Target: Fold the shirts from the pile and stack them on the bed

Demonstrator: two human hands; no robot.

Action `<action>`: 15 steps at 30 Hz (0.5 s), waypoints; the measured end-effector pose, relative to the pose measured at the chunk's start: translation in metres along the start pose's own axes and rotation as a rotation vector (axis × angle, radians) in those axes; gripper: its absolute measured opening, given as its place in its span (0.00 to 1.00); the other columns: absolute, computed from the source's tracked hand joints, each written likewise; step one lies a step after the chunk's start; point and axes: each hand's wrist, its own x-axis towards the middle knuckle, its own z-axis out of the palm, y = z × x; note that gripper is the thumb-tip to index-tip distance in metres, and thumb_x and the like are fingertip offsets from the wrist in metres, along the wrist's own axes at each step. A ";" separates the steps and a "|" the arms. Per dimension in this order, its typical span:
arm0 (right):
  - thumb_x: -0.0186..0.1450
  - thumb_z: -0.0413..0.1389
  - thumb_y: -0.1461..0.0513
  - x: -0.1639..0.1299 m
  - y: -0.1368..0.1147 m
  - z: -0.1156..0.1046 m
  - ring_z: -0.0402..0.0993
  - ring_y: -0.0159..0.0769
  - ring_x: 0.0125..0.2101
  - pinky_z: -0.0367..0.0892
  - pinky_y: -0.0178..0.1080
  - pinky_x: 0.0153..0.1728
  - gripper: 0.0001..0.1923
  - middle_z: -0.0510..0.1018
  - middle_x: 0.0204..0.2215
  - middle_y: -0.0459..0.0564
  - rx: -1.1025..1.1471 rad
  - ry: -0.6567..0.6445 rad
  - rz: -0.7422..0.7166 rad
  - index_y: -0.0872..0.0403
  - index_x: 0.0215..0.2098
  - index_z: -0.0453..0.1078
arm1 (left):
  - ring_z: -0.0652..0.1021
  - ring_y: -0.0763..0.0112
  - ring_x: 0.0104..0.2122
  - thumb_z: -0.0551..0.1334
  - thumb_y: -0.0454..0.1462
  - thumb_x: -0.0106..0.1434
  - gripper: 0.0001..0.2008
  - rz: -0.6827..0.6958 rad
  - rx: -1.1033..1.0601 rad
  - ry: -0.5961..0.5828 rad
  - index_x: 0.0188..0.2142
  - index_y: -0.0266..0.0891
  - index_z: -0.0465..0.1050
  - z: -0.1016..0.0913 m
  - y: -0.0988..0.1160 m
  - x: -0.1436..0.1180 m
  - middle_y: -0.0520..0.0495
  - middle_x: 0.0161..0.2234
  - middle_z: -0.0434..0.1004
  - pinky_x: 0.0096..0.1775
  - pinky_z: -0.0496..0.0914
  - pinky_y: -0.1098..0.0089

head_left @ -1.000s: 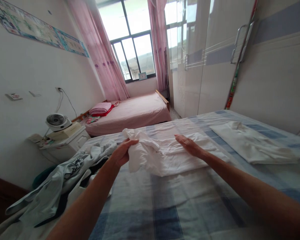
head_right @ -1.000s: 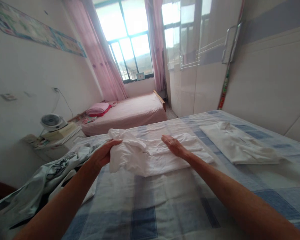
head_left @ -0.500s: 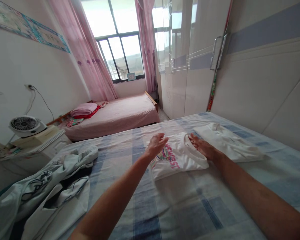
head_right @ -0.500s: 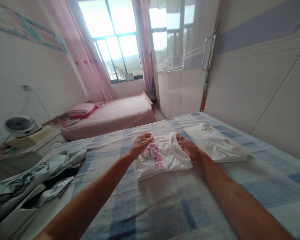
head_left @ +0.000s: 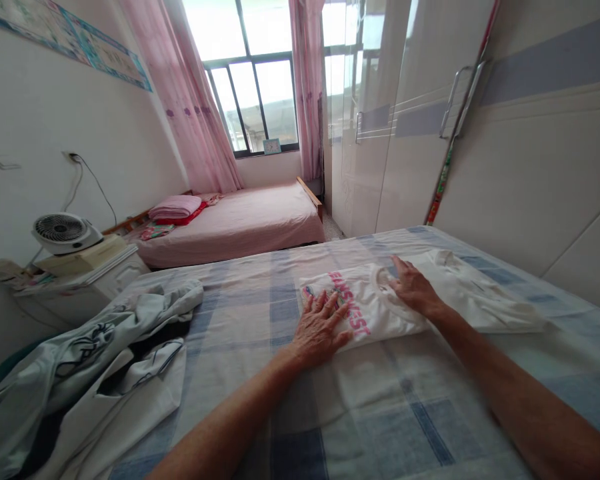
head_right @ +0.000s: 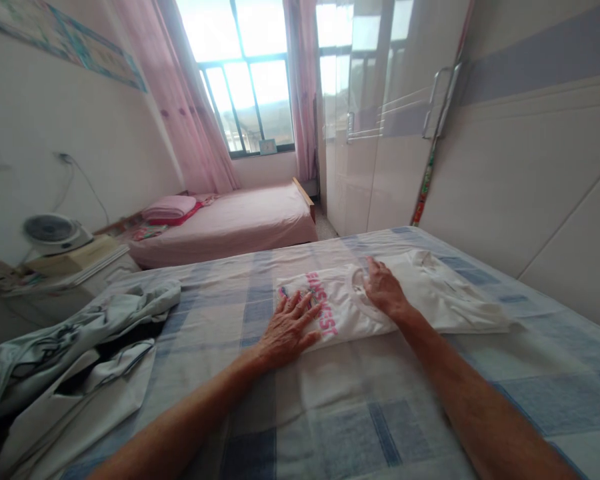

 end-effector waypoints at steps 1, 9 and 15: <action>0.60 0.48 0.62 -0.003 -0.004 -0.001 0.66 0.51 0.53 0.63 0.51 0.51 0.30 0.70 0.54 0.65 -0.103 0.053 -0.050 0.63 0.61 0.58 | 0.49 0.50 0.65 0.55 0.50 0.63 0.27 0.006 0.017 -0.006 0.60 0.46 0.61 0.002 0.000 0.000 0.42 0.65 0.52 0.62 0.38 0.46; 0.68 0.42 0.51 -0.038 -0.027 0.037 0.52 0.49 0.62 0.51 0.54 0.58 0.27 0.60 0.62 0.56 -0.272 -0.201 -0.408 0.53 0.61 0.62 | 0.49 0.50 0.65 0.56 0.52 0.62 0.26 -0.001 -0.027 -0.032 0.58 0.52 0.65 0.005 -0.003 0.001 0.47 0.65 0.52 0.62 0.35 0.46; 0.68 0.42 0.50 -0.042 -0.018 0.046 0.55 0.50 0.61 0.54 0.55 0.57 0.27 0.62 0.61 0.57 -0.281 -0.191 -0.398 0.51 0.59 0.64 | 0.53 0.58 0.64 0.61 0.39 0.59 0.19 -0.360 -0.628 0.310 0.51 0.42 0.70 -0.013 -0.019 0.011 0.42 0.63 0.56 0.63 0.48 0.60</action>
